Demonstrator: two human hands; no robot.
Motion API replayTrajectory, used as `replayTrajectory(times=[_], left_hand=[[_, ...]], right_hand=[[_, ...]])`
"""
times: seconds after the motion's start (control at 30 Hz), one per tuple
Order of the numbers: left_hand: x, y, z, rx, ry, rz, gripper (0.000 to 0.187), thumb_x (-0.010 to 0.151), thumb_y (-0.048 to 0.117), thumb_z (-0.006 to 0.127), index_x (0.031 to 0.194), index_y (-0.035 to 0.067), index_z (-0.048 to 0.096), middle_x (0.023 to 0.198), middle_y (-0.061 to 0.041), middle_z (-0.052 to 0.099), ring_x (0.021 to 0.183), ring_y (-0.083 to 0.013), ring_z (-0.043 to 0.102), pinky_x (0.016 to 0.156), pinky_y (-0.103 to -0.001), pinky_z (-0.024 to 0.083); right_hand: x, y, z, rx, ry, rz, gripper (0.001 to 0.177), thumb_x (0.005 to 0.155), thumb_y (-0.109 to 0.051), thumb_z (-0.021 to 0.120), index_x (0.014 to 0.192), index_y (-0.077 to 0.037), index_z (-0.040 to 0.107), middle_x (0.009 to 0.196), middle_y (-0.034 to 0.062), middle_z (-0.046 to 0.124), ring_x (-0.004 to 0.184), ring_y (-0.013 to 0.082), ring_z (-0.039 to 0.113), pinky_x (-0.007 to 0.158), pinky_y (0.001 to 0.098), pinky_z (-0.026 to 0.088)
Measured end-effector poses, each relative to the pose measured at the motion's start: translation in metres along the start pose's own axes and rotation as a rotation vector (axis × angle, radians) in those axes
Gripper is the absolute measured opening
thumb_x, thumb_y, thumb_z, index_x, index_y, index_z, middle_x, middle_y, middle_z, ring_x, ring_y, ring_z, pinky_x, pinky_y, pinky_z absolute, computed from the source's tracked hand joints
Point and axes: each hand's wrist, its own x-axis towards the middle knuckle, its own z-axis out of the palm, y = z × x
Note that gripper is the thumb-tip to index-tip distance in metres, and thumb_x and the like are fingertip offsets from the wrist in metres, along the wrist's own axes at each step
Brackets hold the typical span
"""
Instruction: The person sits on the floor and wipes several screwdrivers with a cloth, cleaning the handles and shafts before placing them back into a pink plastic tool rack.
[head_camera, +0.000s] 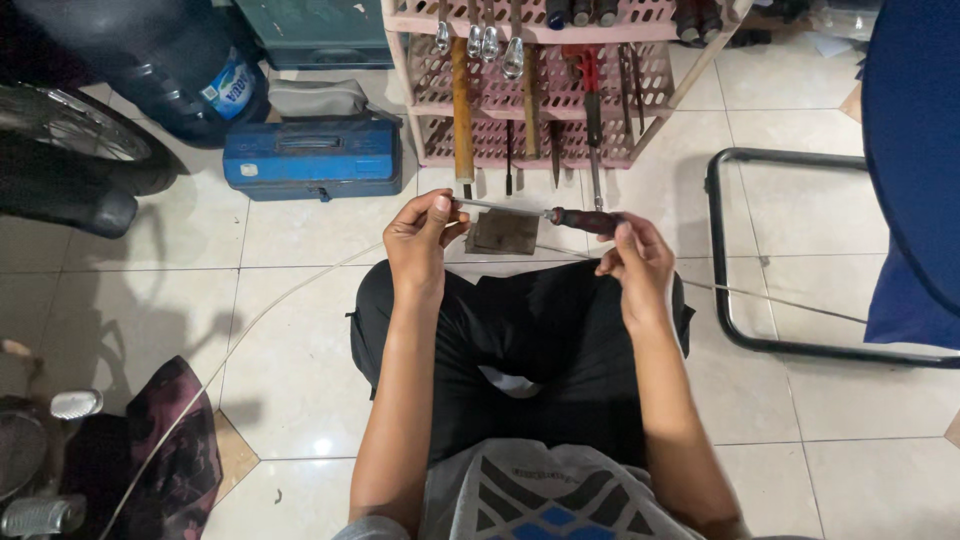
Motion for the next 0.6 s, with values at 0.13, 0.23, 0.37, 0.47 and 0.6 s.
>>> replayTrajectory(times=[0.13,0.23,0.37,0.47,0.6], left_hand=[[-0.004,-0.007,0.018,0.123,-0.042,0.054,0.019,0.092,0.007,0.076,0.108,-0.003,0.074,0.094,-0.009,0.075,0.08,-0.016,0.072,0.077,-0.03,0.062],[-0.009,-0.017,0.031,0.283,-0.125,0.114,0.017,0.092,0.003,0.079,0.107,-0.005,0.076,0.093,-0.008,0.074,0.083,-0.0122,0.069,0.078,-0.027,0.058],[-0.009,-0.029,0.036,0.409,-0.203,0.094,0.019,0.092,0.004,0.08,0.107,-0.006,0.075,0.095,-0.007,0.075,0.085,-0.0099,0.068,0.078,-0.025,0.056],[-0.003,-0.037,0.038,0.315,-0.215,-0.061,0.022,0.091,0.007,0.078,0.108,-0.005,0.074,0.095,-0.006,0.076,0.085,-0.0106,0.071,0.078,-0.027,0.061],[0.007,-0.044,0.036,0.281,-0.234,-0.158,0.026,0.097,0.012,0.075,0.117,-0.005,0.073,0.099,-0.009,0.076,0.087,-0.0128,0.071,0.079,-0.03,0.06]], right_hand=[[-0.003,0.044,-0.003,0.16,-0.038,0.315,0.033,0.098,-0.039,0.066,0.11,-0.009,0.065,0.093,0.0041,0.068,0.063,0.0117,0.057,0.062,0.0328,0.053],[-0.006,0.077,0.0,0.366,-0.101,0.555,0.033,0.101,-0.044,0.065,0.101,-0.011,0.062,0.09,0.003,0.069,0.065,0.0125,0.057,0.065,0.036,0.053],[-0.02,0.099,0.005,0.565,-0.21,0.719,0.028,0.102,-0.042,0.061,0.103,-0.014,0.062,0.087,-0.0008,0.067,0.066,0.0116,0.057,0.065,0.0336,0.052],[-0.033,0.094,0.013,0.733,-0.417,0.74,0.037,0.107,-0.042,0.058,0.113,-0.006,0.065,0.082,-0.0016,0.063,0.066,0.0097,0.055,0.064,0.0273,0.049],[-0.047,0.075,0.024,0.793,-0.508,0.751,0.04,0.107,-0.041,0.056,0.117,-0.004,0.064,0.082,0.0003,0.063,0.064,0.0084,0.055,0.062,0.0248,0.048]])
